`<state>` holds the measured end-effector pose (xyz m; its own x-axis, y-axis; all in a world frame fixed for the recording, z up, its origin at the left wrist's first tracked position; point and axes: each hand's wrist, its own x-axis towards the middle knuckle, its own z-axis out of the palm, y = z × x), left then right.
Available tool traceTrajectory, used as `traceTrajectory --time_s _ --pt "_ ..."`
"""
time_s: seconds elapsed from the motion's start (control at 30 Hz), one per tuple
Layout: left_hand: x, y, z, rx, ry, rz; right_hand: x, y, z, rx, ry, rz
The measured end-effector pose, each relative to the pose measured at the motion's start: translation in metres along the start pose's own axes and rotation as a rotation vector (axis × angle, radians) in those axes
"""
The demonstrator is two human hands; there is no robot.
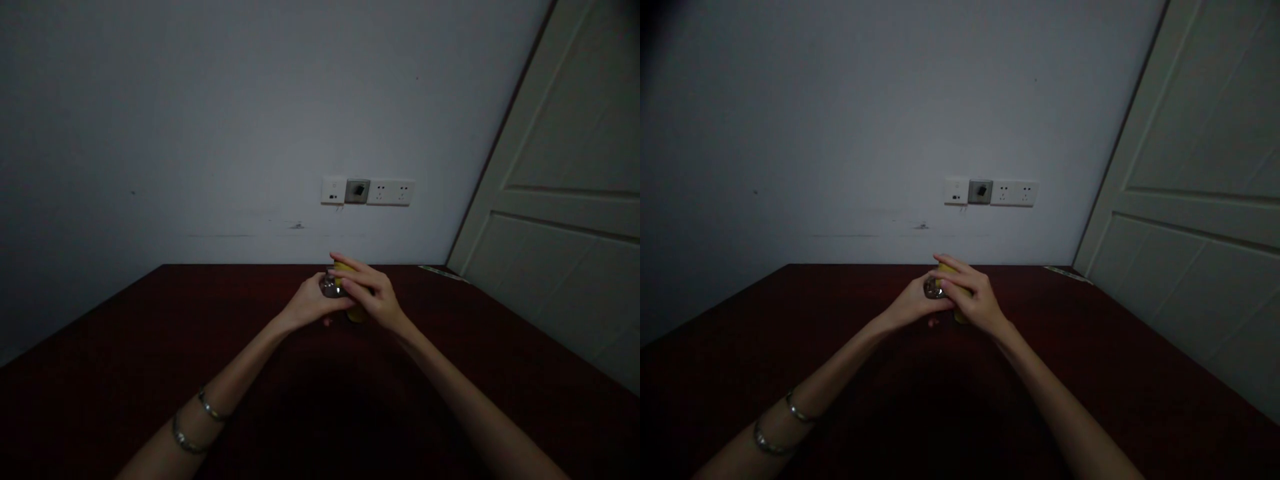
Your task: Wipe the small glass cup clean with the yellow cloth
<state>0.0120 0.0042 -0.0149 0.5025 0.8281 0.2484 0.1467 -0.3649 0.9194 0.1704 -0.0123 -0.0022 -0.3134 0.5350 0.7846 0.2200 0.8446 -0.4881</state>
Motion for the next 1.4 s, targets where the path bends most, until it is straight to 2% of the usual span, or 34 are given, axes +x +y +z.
traceTrajectory --time_s 0.07,0.13,0.2,0.33,0.43,0.5,0.63,0.7,0.77,0.87,0.97,1.03,1.13,1.23,1.3,1.4 --pt "0.002 -0.006 -0.001 0.044 0.038 0.003 -0.001 -0.005 -0.001 -0.079 -0.11 -0.085" --pt "0.002 -0.009 -0.002 0.091 0.067 0.011 -0.002 -0.006 -0.001 -0.112 -0.142 -0.125" --pt "0.001 -0.008 -0.002 0.147 0.095 0.047 -0.001 -0.003 0.0 -0.08 -0.076 -0.07" --pt "-0.004 0.001 0.001 0.26 0.144 0.126 0.003 0.008 0.003 0.107 0.152 0.167" --pt "-0.006 0.003 0.003 0.333 0.151 0.119 0.004 0.008 0.004 0.141 0.183 0.204" --pt "-0.005 0.001 0.002 0.363 0.16 0.118 0.003 0.003 0.005 0.06 0.135 0.125" --pt "0.0 -0.005 -0.001 0.448 0.143 0.147 -0.001 -0.008 0.007 -0.167 -0.056 -0.152" --pt "0.0 -0.005 -0.002 0.483 0.151 0.131 -0.002 -0.008 0.008 -0.194 -0.091 -0.22" --pt "-0.001 -0.002 -0.002 0.439 0.159 0.127 -0.002 -0.006 0.009 -0.154 -0.04 -0.194" --pt "-0.004 0.004 -0.001 0.327 0.151 0.141 0.001 0.0 0.008 0.011 0.097 -0.021" --pt "-0.006 0.006 0.0 0.218 0.11 0.122 0.003 0.002 0.004 0.17 0.154 0.133" --pt "-0.004 0.003 0.0 0.126 0.057 0.089 0.004 -0.001 0.003 0.179 0.141 0.131" --pt "-0.001 -0.005 -0.002 0.016 0.011 0.059 0.002 -0.009 0.003 0.047 0.028 -0.024" --pt "0.002 -0.008 -0.002 -0.01 0.017 0.064 -0.001 -0.013 0.005 -0.054 -0.063 -0.145" --pt "0.001 -0.006 -0.001 0.009 0.031 0.059 -0.001 -0.011 0.005 -0.024 -0.012 -0.112" --pt "-0.003 0.001 0.0 0.061 0.057 0.072 0.001 -0.003 0.003 0.101 0.121 0.043"
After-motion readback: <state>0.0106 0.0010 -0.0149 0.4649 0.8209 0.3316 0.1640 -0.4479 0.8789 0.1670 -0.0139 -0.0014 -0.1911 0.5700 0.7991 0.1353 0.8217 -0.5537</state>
